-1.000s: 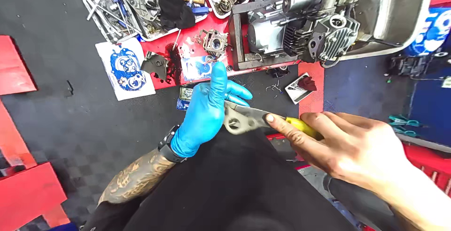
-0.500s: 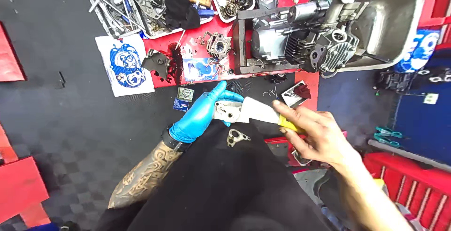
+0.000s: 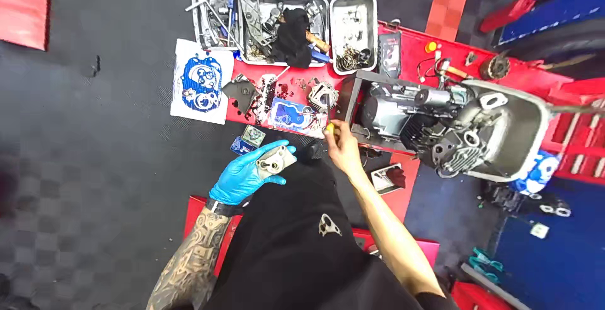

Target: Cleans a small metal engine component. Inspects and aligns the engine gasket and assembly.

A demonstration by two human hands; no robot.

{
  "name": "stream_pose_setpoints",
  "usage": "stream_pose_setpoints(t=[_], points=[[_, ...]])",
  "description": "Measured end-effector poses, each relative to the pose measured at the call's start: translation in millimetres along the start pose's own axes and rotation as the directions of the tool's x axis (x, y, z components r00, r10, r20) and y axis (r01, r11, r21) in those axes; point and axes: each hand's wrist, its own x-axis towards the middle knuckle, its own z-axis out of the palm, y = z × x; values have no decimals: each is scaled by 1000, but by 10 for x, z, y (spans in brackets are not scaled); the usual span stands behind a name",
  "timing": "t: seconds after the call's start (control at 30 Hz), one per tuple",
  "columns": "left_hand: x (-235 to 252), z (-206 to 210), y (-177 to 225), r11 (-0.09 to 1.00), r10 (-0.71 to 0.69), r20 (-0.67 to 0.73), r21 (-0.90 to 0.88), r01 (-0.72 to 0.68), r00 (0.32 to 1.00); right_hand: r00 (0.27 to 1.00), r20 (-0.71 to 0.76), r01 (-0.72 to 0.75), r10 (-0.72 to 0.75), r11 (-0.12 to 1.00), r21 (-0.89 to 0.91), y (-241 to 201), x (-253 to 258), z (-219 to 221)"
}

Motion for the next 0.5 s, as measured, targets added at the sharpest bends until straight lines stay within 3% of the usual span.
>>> stream_pose_setpoints(t=[0.1,0.17,0.27,0.5], points=[[-188,-290,-90,988,131,-192,-56,-144,973,988,125,-64,93,974,-219,144,692,483],[-304,-428,-140,958,240,-331,-70,-277,912,959,223,-84,177,924,-374,250,1092,825],[-492,-534,-213,895,352,-401,-121,-429,846,900,328,-75,286,845,-530,412,1502,1269],[-898,-672,-500,898,283,-395,-210,-386,874,878,385,153,282,598,-787,454,1894,1630]])
